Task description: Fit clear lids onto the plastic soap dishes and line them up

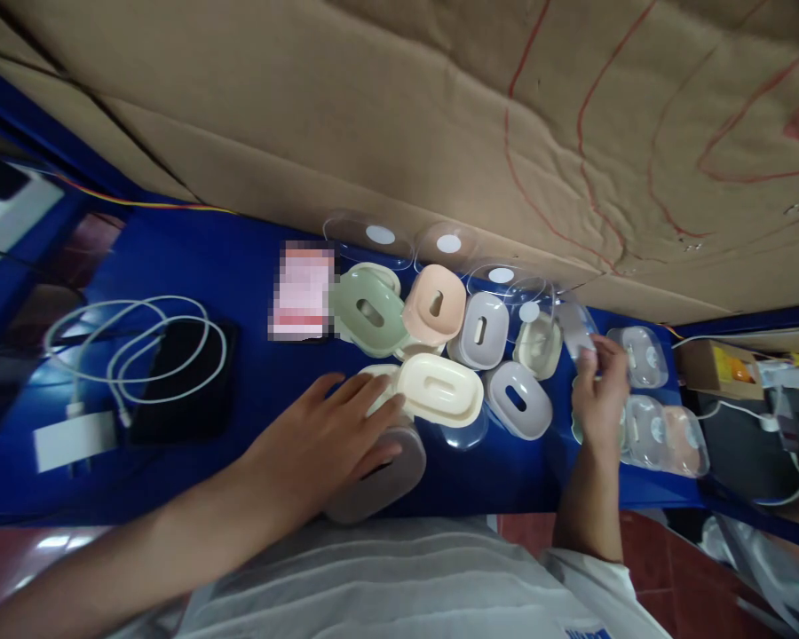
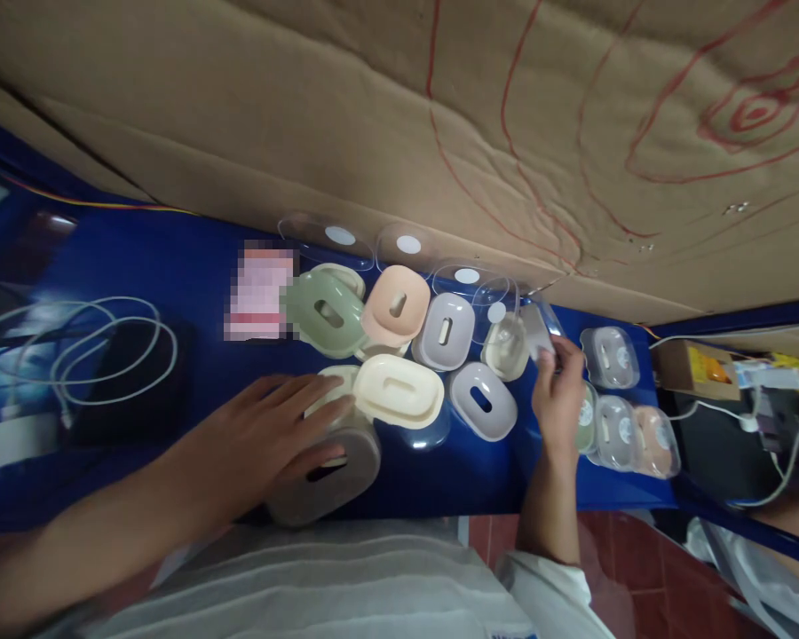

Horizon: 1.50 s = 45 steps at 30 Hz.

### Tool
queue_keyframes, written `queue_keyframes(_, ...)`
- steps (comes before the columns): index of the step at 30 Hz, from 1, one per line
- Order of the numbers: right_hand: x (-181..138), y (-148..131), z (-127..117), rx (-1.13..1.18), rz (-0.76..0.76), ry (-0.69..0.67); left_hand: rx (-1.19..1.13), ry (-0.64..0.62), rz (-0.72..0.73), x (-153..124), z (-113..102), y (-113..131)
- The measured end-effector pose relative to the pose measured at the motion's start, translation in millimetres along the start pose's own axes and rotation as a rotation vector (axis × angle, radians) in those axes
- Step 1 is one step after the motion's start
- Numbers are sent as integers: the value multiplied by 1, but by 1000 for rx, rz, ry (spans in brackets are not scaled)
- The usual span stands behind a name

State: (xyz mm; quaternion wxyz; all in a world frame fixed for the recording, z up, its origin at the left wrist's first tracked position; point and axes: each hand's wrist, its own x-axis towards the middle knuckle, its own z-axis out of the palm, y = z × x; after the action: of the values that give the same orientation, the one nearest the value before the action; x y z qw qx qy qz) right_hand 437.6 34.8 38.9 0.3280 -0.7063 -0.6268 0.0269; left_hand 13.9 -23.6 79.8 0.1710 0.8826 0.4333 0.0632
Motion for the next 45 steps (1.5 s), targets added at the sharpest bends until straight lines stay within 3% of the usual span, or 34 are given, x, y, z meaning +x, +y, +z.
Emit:
queue_keyframes(3,-20,-21,-8,53,98,342,-50,-49,-159,-32,24,9)
queue_keyframes(5,-33,-39,-6,52,47,391,-67,-53,-252,-46,41,13)
queue_keyframes(11,-38,-73,26,-68,-389,-117,-108,62,-301,-45,72,12)
queue_keyframes(15,-30,-80,38,-154,-584,-82,-146,176,-417,-39,77,8)
queue_keyframes(18,-30,-84,41,-204,-665,-197,-144,189,-506,-35,80,6)
queue_keyframes(23,-25,-85,49,-295,-638,-437,-191,88,-503,-18,77,1)
queue_keyframes(28,-17,-78,47,-267,-649,-457,-278,98,-456,-5,72,-7)
queue_keyframes(37,-12,-70,48,7,-588,-474,-578,191,-261,-13,70,-7)
queue_keyframes(41,-11,-70,49,103,-531,-413,-653,170,-153,-16,49,-10)
queue_keyframes(45,-18,-64,47,216,-309,-198,-665,214,-98,-13,28,-13)
